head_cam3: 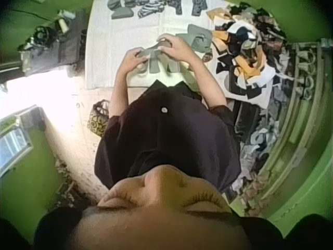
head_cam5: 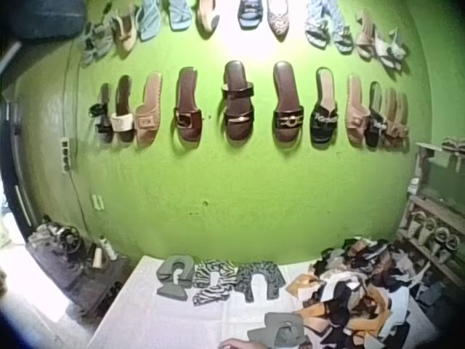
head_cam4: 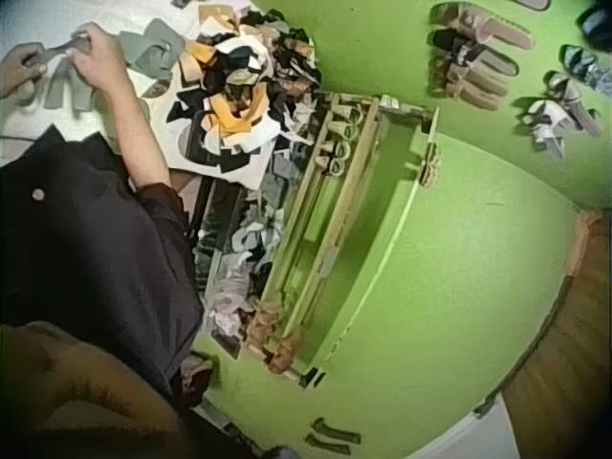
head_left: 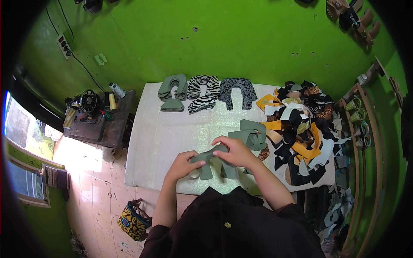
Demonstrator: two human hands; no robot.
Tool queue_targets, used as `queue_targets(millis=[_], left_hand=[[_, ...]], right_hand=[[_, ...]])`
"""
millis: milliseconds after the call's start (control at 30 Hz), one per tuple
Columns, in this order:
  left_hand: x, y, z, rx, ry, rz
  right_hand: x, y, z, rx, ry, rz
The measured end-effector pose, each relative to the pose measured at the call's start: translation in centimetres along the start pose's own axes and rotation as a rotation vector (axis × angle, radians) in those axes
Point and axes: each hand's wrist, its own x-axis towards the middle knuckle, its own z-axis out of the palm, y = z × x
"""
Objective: Sorting and matching cut shoe upper components from a pile on a workbench.
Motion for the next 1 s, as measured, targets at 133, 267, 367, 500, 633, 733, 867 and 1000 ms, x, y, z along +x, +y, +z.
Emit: queue_targets(millis=[133,267,367,500,633,733,867,1000], left_hand=[[1.2,-2.6,0.3,-0.272,0.126,0.002],[2.4,-6.3,2.9,-0.401,0.263,-0.132],[3.6,-9.0,5.0,-0.104,0.326,-0.099],[3.9,-12.0,5.4,-0.232,0.186,-0.204],[4.3,-12.8,6.5,0.056,0.315,-0.096],[4.2,-11.5,7.4,0.309,0.415,-0.086],[4.2,-10.7,8.0,0.408,0.402,-0.225],[3.9,-9.1,8.4,0.594,0.382,-0.329]], right_hand=[[-0.3,5.3,1.8,-0.005,0.21,0.026],[-1.1,9.8,5.4,0.026,0.323,0.254],[-2.0,15.0,7.8,-0.252,0.392,0.207],[-2.2,15.4,8.1,-0.314,0.288,0.353],[-1.7,15.1,8.1,-0.345,0.271,0.373],[-1.4,15.0,8.5,-0.445,0.346,0.353],[-1.0,15.2,8.7,-0.489,0.351,0.37],[-1.1,15.8,8.8,-0.596,0.347,0.337]])
